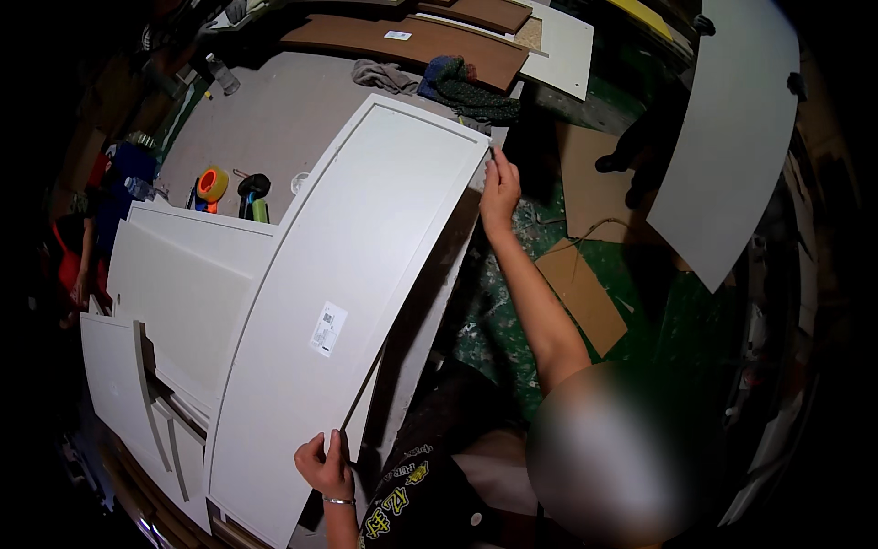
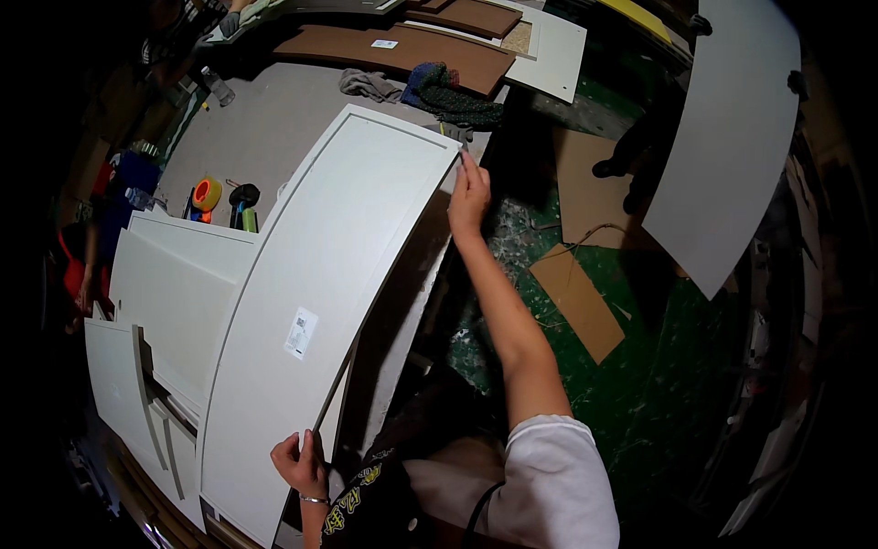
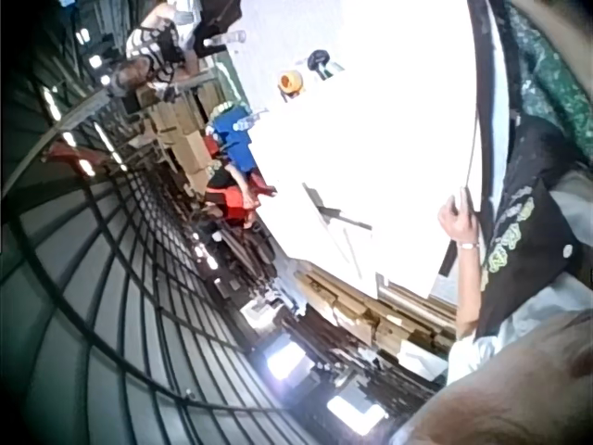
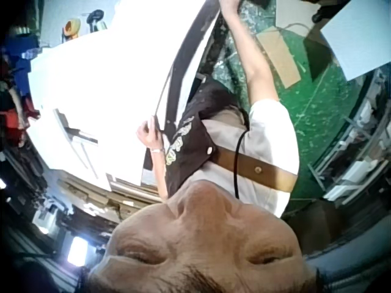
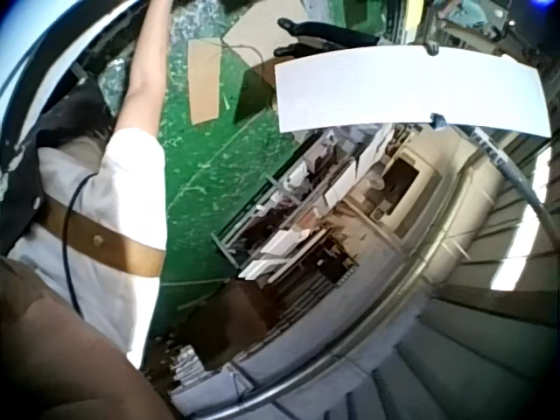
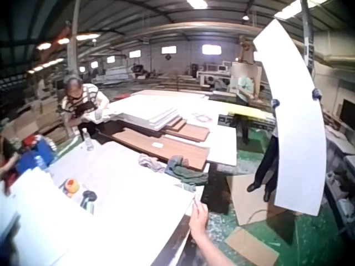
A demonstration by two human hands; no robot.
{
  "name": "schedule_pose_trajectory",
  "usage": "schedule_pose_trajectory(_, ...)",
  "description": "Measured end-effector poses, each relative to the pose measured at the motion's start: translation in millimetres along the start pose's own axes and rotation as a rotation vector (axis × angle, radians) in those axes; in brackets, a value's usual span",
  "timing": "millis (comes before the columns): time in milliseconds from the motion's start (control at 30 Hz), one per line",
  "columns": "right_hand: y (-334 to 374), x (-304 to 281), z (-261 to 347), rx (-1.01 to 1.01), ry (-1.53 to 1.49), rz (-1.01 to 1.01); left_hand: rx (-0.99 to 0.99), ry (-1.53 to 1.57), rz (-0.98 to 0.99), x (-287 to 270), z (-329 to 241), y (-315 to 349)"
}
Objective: The person uses a utility knife to trim the edges of a white cabinet door, then wipes the surface with a cloth. They proceed to attach small white plastic feet to the bottom corners of the door using a screwdriver. Other workers are visible in the background handling similar furniture parts.
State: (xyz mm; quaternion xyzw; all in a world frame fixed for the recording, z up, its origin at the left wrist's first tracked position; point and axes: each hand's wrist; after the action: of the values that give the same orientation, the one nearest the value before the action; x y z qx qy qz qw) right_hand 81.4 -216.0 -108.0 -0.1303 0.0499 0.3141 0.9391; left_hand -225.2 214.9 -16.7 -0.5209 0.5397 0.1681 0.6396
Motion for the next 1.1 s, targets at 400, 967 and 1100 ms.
schedule_pose_trajectory(400, 8, -9, 26, -0.200, 0.107, -0.009, 0.087, 0.078, 0.195, -27, -6, -19)
schedule_pose_trajectory(967, 133, -24, 67, -0.229, -0.005, 0.289, -0.030, 0.093, 0.057, -9, 1, -6)
schedule_pose_trajectory(1100, 133, -22, 68, -0.236, 0.033, 0.274, -0.001, 0.020, 0.157, -40, 14, 28)
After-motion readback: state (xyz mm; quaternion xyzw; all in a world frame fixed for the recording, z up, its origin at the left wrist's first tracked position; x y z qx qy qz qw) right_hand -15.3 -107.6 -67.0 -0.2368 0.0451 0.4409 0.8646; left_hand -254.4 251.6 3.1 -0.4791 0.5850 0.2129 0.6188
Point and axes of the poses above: each hand's wrist, its own y-axis away from the middle knuckle, its own x-axis out of the palm, z = x × y, and after that the axes turned 12 degrees about x, right-handed
